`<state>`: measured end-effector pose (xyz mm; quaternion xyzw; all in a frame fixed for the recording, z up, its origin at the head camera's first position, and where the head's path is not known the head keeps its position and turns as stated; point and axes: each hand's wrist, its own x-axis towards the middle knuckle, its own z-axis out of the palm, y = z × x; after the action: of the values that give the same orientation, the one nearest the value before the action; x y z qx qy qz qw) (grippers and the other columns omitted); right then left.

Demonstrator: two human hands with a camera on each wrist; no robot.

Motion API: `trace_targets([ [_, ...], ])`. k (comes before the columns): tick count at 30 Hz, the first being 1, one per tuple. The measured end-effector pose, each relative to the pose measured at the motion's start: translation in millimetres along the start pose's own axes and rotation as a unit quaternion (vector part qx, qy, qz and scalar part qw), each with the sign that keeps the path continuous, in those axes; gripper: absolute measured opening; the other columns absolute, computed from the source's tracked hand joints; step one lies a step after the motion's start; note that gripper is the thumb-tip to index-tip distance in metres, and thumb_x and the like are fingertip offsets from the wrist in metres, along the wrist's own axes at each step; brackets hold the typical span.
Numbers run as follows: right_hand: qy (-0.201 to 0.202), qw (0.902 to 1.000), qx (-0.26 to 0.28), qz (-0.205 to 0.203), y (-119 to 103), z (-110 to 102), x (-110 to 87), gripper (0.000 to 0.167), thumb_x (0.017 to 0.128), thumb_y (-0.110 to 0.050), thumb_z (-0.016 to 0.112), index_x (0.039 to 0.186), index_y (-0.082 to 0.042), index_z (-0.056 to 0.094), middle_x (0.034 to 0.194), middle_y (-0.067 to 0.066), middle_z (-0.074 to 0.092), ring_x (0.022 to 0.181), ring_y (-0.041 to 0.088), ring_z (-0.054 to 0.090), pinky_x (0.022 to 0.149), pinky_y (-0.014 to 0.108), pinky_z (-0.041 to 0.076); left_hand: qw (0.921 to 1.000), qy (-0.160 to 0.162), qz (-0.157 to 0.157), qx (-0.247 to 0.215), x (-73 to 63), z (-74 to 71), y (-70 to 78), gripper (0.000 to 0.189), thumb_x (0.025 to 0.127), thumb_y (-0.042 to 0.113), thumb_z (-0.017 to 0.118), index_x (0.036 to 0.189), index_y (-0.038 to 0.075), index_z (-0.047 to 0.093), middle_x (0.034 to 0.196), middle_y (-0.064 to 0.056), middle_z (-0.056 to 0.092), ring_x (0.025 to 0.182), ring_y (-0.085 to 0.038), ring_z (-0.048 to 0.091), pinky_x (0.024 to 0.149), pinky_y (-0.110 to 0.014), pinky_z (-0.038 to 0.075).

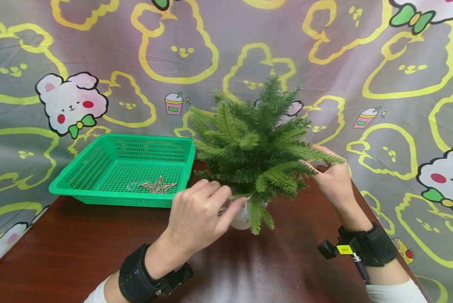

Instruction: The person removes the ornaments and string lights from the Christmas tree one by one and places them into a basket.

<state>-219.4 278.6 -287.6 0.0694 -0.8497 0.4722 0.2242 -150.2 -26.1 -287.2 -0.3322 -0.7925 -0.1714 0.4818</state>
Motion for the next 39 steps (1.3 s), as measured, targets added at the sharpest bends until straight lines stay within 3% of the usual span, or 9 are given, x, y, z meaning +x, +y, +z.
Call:
trace_targets([
  [3, -0.001, 0.9988, -0.048, -0.004, 1, 0, 1.9, 0.047, 0.091, -0.024, 0.071, 0.136, -0.012, 0.06, 0.135, 0.015, 0.062, 0.085, -0.008, 0.064, 0.072, 0.009, 0.05, 1.0, 0.007, 0.005, -0.004, 0.4, -0.6, 0.0, 0.032, 0.087, 0.038, 0.073, 0.064, 0.019, 0.063, 0.057, 0.007, 0.055, 0.049, -0.009, 0.042, 0.04, -0.018, 0.028],
  [7, 0.011, 0.993, -0.116, -0.019, 2, 1, 2.5, 0.041, 0.093, -0.023, 0.069, 0.132, -0.011, 0.063, 0.118, 0.018, 0.071, 0.094, 0.025, 0.073, 0.079, 0.031, 0.058, 0.9998, 0.013, 0.013, -0.003, 1.1, -1.1, -0.4, 0.034, 0.083, 0.042, 0.077, 0.061, 0.019, 0.063, 0.057, 0.007, 0.053, 0.049, -0.009, 0.041, 0.04, -0.019, 0.029],
  [9, 0.017, 0.9914, -0.127, -0.029, 3, 1, 2.5, 0.038, 0.093, -0.022, 0.069, 0.128, -0.008, 0.065, 0.11, 0.021, 0.073, 0.096, 0.038, 0.072, 0.077, 0.028, 0.057, 0.9998, 0.014, 0.015, -0.003, 1.2, -1.3, -0.3, 0.038, 0.082, 0.044, 0.077, 0.058, 0.02, 0.06, 0.056, 0.007, 0.051, 0.049, -0.009, 0.04, 0.04, -0.019, 0.028],
  [12, 0.029, 0.9915, -0.119, -0.045, 4, 2, 2.4, 0.035, 0.092, -0.021, 0.071, 0.122, -0.004, 0.068, 0.103, 0.023, 0.074, 0.085, 0.014, 0.074, 0.073, 0.013, 0.051, 0.9998, 0.016, 0.013, -0.004, 0.9, -1.0, -0.4, 0.044, 0.084, 0.045, 0.075, 0.055, 0.02, 0.055, 0.054, 0.008, 0.049, 0.047, -0.008, 0.038, 0.04, -0.018, 0.026],
  [14, 0.037, 0.9919, -0.109, -0.054, 5, 2, 2.2, 0.033, 0.09, -0.021, 0.072, 0.118, -0.002, 0.07, 0.101, 0.022, 0.074, 0.08, -0.007, 0.067, 0.07, 0.001, 0.043, 0.9998, 0.018, 0.008, -0.004, 0.8, -0.9, -0.4, 0.046, 0.086, 0.045, 0.073, 0.053, 0.02, 0.053, 0.052, 0.008, 0.047, 0.046, -0.008, 0.038, 0.04, -0.018, 0.024],
  [16, 0.046, 0.991, -0.111, -0.06, 6, 2, 1.2, 0.033, 0.089, -0.022, 0.074, 0.116, -0.003, 0.071, 0.101, 0.02, 0.075, 0.075, -0.023, 0.054, 0.07, 0.001, 0.043, 0.9998, 0.021, 0.0, -0.003, 0.7, -0.7, -0.7, 0.047, 0.087, 0.043, 0.071, 0.052, 0.02, 0.052, 0.051, 0.008, 0.047, 0.045, -0.008, 0.038, 0.039, -0.018, 0.023],
  [29, 0.079, 0.9834, -0.112, -0.119, 8, 1, -8.9, 0.026, 0.083, -0.007, 0.078, 0.108, -0.002, 0.074, 0.099, 0.018, 0.075, 0.076, -0.023, 0.053, 0.069, 0.001, 0.042, 0.995, -0.023, -0.096, -0.019, 2.4, -9.3, -6.6, 0.03, 0.077, 0.036, 0.083, 0.06, 0.02, 0.065, 0.052, 0.011, 0.053, 0.047, -0.006, 0.047, 0.043, -0.017, 0.029],
  [35, 0.095, 0.979, -0.114, -0.14, 3, 2, -16.9, 0.02, 0.079, 0.0, 0.079, 0.099, 0.001, 0.074, 0.096, 0.019, 0.073, 0.088, -0.027, 0.049, 0.076, 0.0, 0.041, 0.9959, -0.025, -0.074, -0.046, 3.0, -10.3, -11.9, 0.015, 0.083, 0.028, 0.079, 0.071, 0.02, 0.075, 0.055, 0.009, 0.06, 0.048, -0.007, 0.048, 0.043, -0.019, 0.031],
  [39, 0.1, 0.9771, -0.1, -0.158, -1, 3, -23.1, 0.018, 0.077, 0.001, 0.08, 0.093, -0.001, 0.074, 0.094, 0.008, 0.072, 0.092, -0.023, 0.053, 0.072, 0.0, 0.044, 0.9962, -0.029, -0.061, -0.055, 3.4, -10.9, -17.0, 0.009, 0.087, 0.023, 0.075, 0.08, 0.017, 0.078, 0.062, 0.005, 0.068, 0.05, -0.009, 0.054, 0.043, -0.02, 0.035],
])
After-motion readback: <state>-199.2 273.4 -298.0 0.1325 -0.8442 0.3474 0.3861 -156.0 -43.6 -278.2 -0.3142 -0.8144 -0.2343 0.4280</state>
